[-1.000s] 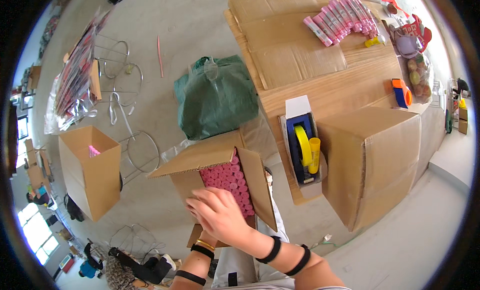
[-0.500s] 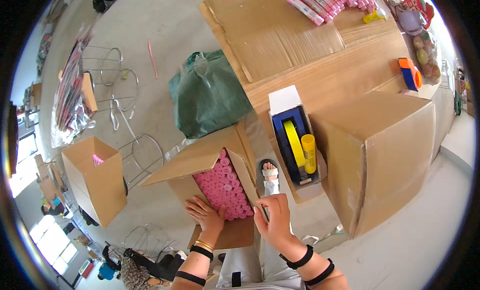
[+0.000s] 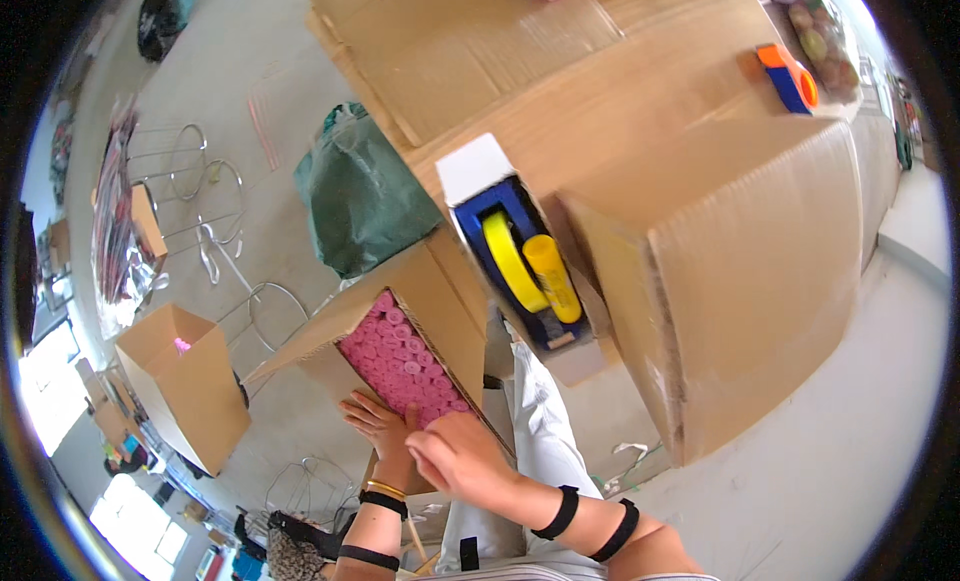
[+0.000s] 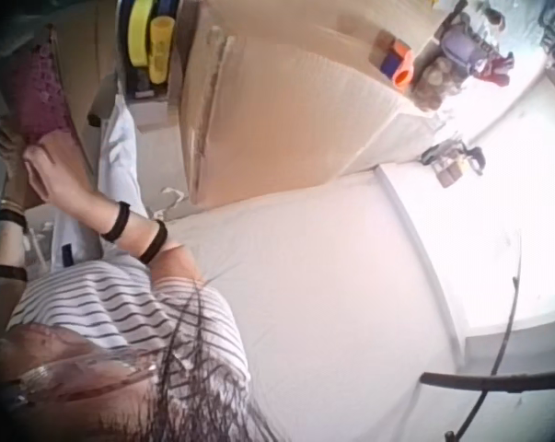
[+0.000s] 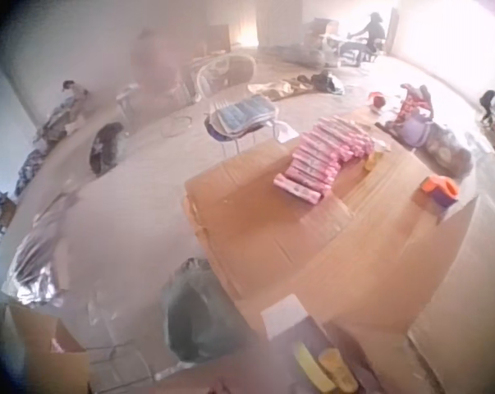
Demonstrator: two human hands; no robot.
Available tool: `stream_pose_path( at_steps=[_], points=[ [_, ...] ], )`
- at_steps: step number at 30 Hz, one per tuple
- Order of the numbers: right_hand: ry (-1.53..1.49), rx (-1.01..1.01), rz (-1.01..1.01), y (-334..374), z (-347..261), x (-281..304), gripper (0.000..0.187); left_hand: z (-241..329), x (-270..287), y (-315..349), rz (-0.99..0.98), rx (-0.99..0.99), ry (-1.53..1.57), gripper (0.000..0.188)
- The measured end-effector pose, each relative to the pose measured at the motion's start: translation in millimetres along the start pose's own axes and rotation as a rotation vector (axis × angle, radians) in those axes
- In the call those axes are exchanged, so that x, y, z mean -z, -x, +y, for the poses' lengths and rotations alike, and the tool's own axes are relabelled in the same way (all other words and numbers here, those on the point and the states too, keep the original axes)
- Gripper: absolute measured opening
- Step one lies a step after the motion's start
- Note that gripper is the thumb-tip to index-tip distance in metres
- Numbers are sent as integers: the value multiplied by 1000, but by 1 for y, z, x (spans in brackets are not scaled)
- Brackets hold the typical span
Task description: The recorder assembles a cardboard box and packs it with pink plastic cylindrical components, then seals it with tape.
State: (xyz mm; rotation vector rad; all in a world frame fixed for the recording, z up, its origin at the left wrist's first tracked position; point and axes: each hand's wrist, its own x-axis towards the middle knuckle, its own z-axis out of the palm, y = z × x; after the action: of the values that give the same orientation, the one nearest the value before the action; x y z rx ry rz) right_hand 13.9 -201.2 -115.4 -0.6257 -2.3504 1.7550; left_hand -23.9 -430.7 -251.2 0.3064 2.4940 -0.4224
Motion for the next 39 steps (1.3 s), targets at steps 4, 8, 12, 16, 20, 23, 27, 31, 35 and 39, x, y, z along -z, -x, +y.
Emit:
stream_pose_path(
  at_steps=[4,8,12,16,20,23,27,31,35,39],
  points=[
    [-95,42,2,16,-9,-5,34,5,-1,-1,-13,12,-40,116],
    [-152,66,-13,43,-8,-7,41,3,-1,-2,25,-11,-22,112],
    [-173,44,26,71,-9,-3,45,-3,-3,-7,70,-33,-5,109],
    [-173,13,53,101,-7,-1,46,6,4,-8,26,-32,0,109],
    [-155,9,111,125,-12,-7,46,-3,6,-9,43,-57,53,108],
    [-70,21,195,135,-17,-4,42,-19,11,-6,93,-139,87,108],
    [75,-35,266,148,-14,13,37,-40,42,7,66,-327,271,100],
    [203,-50,287,155,-17,29,36,-49,87,31,54,-70,530,79],
    [262,-75,254,145,-32,25,33,-126,70,23,161,-50,779,56],
    [357,24,94,127,-55,5,31,-159,57,16,-37,-79,1121,51]
  ],
)
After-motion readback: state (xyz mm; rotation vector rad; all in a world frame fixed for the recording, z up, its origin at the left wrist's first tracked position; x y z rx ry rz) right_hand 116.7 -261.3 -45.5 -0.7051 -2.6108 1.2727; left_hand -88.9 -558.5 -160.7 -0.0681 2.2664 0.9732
